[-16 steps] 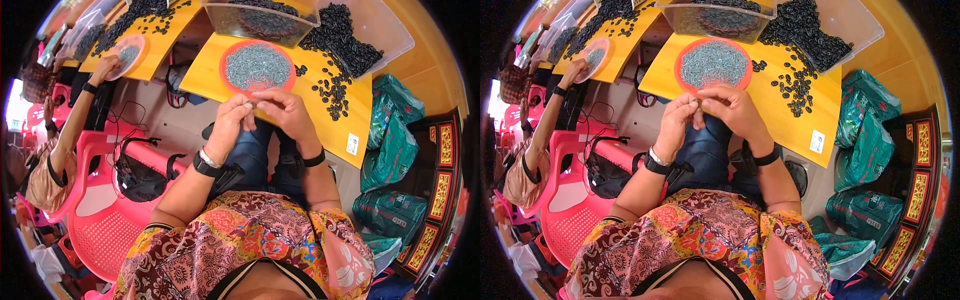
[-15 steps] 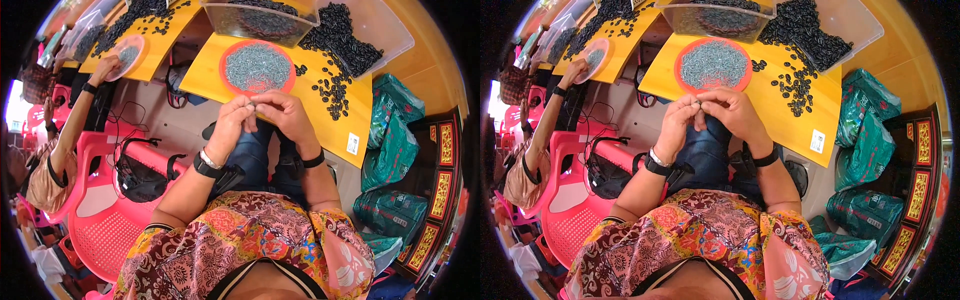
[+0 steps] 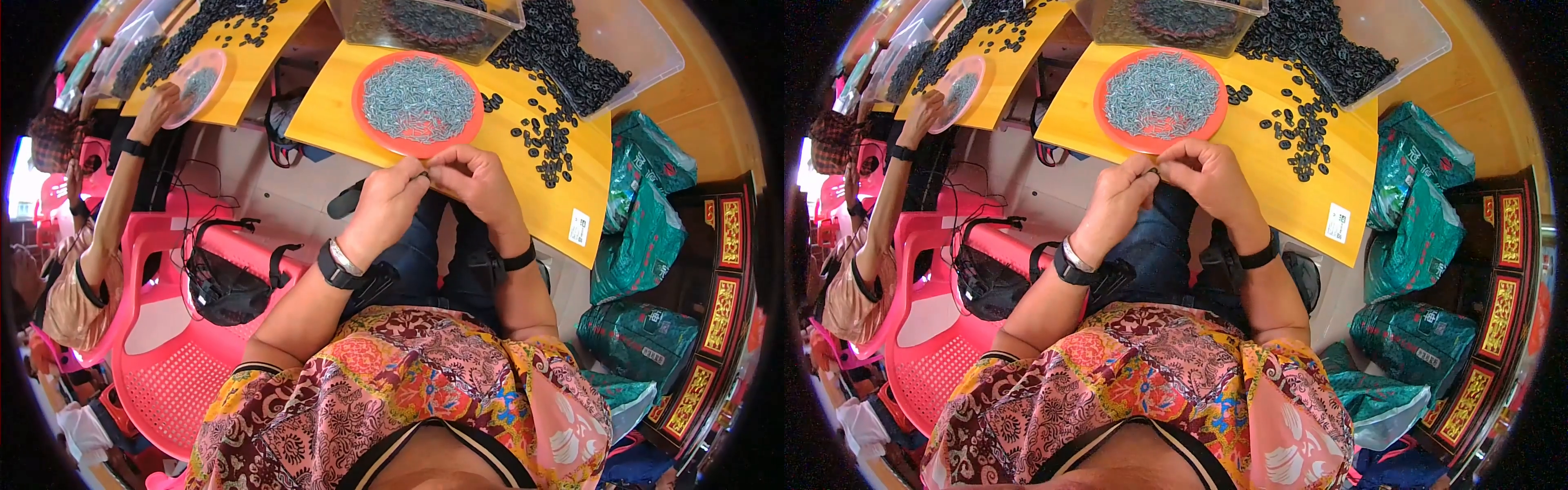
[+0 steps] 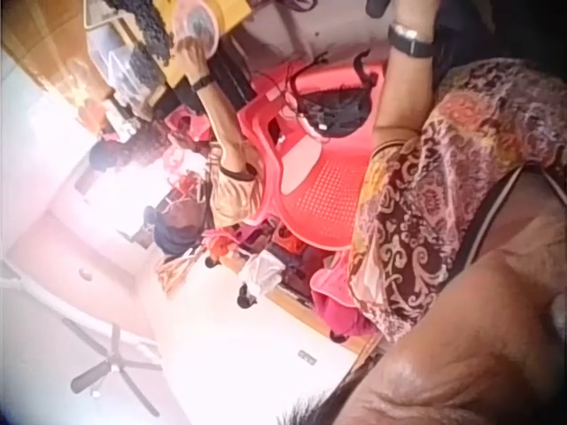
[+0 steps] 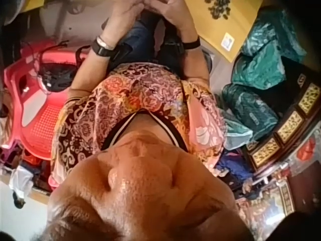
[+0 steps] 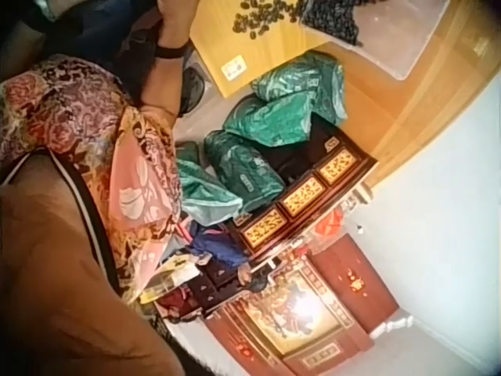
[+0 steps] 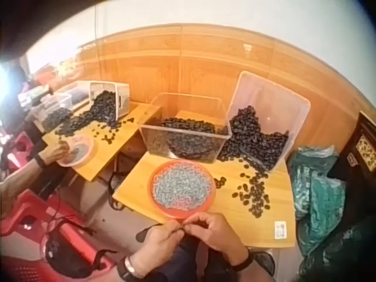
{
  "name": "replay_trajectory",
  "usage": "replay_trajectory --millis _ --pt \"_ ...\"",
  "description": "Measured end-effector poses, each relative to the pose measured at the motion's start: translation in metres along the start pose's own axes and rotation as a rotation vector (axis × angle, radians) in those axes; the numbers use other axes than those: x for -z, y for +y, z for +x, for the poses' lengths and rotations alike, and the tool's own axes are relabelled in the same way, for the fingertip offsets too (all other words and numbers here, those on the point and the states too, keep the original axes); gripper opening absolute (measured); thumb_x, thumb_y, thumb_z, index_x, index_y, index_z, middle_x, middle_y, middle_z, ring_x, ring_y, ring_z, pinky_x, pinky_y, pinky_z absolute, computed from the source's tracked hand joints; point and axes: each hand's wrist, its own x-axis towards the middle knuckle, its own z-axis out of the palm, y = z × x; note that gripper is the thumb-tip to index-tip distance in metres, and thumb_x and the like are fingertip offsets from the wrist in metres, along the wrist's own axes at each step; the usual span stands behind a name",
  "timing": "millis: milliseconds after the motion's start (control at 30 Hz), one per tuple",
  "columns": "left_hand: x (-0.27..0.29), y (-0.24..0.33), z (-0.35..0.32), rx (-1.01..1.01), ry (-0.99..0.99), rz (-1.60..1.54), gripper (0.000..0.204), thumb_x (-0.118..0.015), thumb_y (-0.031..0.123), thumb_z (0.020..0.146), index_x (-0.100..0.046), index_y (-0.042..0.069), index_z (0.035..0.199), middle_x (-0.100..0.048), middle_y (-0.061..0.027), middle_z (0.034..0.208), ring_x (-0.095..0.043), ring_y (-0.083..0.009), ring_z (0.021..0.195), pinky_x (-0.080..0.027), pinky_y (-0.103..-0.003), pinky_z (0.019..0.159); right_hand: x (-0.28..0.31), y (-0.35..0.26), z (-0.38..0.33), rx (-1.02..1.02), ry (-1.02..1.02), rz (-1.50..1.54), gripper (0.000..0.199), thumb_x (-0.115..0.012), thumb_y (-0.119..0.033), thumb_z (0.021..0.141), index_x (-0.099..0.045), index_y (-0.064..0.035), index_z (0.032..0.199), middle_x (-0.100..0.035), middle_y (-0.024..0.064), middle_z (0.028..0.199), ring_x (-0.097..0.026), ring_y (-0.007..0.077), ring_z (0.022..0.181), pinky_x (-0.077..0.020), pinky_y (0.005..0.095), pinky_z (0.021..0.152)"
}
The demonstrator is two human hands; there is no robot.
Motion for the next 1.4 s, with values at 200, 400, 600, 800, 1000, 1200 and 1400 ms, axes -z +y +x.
replay_trajectory --millis 200,400,600,800,1000,1200,1400 --pt "0.001 0.005 -0.001 0.202 -0.095 -0.129 0.011 -0.054 0.009 0.082 -0.052 -0.001 0.080 -0.054 -0.0211 0.067 -0.056 -0.0404 0.066 -0.044 -0.041 0.057 0.011 -0.009 0.044 0.351 0.065 -0.869 0.011 -0.060 -0.012 0.075 -0.066 -0.0051 0.081 -0.062 0.0091 0.074 -0.060 0.0238 0.068 -0.0475 0.0340 0.063" --pt "-0.003 0.003 -0.004 -0.064 -0.084 -0.088 0.015 -0.050 0.009 0.084 -0.046 -0.002 0.074 -0.046 -0.0064 0.056 -0.045 -0.0120 0.052 -0.038 -0.028 0.050 0.012 0.001 0.080 0.352 -0.021 -1.165 0.014 -0.056 -0.015 0.075 -0.065 -0.0065 0.081 -0.063 0.0111 0.080 -0.060 0.0301 0.078 -0.0471 0.0391 0.068" --pt "-0.002 0.003 -0.004 -0.071 -0.079 -0.082 0.014 -0.050 0.008 0.083 -0.047 -0.002 0.075 -0.045 -0.0073 0.055 -0.047 -0.0135 0.052 -0.039 -0.028 0.050 0.017 0.003 0.089 0.325 0.114 -1.110 0.014 -0.057 -0.015 0.075 -0.065 -0.0058 0.083 -0.063 0.0128 0.082 -0.060 0.0309 0.078 -0.0473 0.0398 0.069" --pt "-0.001 0.004 -0.005 -0.059 -0.087 -0.083 0.014 -0.051 0.009 0.083 -0.048 -0.002 0.075 -0.047 -0.0073 0.056 -0.048 -0.0145 0.052 -0.040 -0.029 0.050 0.021 -0.006 0.082 0.375 -0.010 -1.058 0.015 -0.058 -0.015 0.076 -0.065 -0.0059 0.085 -0.062 0.0124 0.081 -0.060 0.0294 0.077 -0.0470 0.0382 0.068" --pt "-0.003 0.003 -0.005 -0.076 -0.087 -0.080 0.014 -0.051 0.009 0.083 -0.047 -0.002 0.075 -0.048 -0.0073 0.057 -0.049 -0.0148 0.052 -0.040 -0.029 0.051 0.003 0.004 0.086 0.485 -0.135 -1.104 0.013 -0.058 -0.016 0.077 -0.061 -0.0051 0.082 -0.059 0.0112 0.078 -0.058 0.0291 0.076 -0.0456 0.0398 0.067" --pt "-0.001 0.003 -0.005 -0.064 -0.090 -0.080 0.015 -0.050 0.009 0.083 -0.046 -0.002 0.074 -0.047 -0.0073 0.056 -0.048 -0.0145 0.052 -0.039 -0.029 0.051 0.003 0.005 0.094 0.424 -0.015 -1.203 0.011 -0.055 -0.016 0.079 -0.058 -0.0050 0.079 -0.060 0.0129 0.080 -0.058 0.0322 0.077 -0.0451 0.0424 0.067" --pt "0.000 0.002 -0.005 -0.051 -0.104 -0.076 0.015 -0.049 0.009 0.083 -0.047 -0.003 0.074 -0.046 -0.0066 0.057 -0.047 -0.0135 0.053 -0.039 -0.028 0.051 0.017 0.001 0.097 0.465 0.216 -1.087 0.013 -0.056 -0.016 0.079 -0.062 -0.0050 0.083 -0.062 0.0129 0.083 -0.059 0.0318 0.078 -0.0467 0.0391 0.067"
